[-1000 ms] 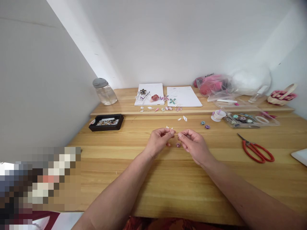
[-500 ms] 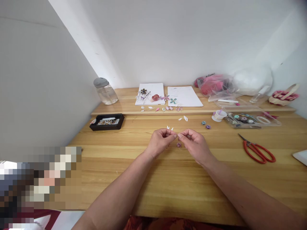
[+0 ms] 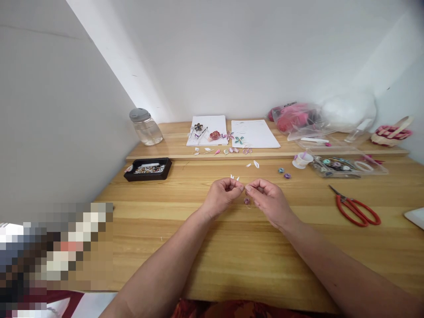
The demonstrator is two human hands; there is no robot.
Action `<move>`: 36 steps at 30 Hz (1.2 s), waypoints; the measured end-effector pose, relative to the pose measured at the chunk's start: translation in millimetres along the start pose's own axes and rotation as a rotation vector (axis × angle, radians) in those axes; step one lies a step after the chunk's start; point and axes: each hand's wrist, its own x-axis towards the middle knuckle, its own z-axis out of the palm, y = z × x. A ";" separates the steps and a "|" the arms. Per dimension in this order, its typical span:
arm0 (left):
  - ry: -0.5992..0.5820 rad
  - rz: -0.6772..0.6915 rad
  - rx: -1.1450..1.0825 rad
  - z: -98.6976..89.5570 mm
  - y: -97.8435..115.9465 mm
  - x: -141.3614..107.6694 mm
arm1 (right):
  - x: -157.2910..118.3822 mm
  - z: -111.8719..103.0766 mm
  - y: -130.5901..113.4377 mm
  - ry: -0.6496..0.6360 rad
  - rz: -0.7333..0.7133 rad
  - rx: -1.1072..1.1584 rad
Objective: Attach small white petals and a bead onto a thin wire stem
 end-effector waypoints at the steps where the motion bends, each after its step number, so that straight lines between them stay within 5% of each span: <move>1: -0.004 -0.003 -0.005 -0.1 0.2 0.0 | -0.1 0.3 -0.8 0.000 0.008 0.010; 36: 0.034 0.061 0.002 -2.8 -4.9 5.1 | -0.7 -1.8 2.4 -0.052 0.106 0.032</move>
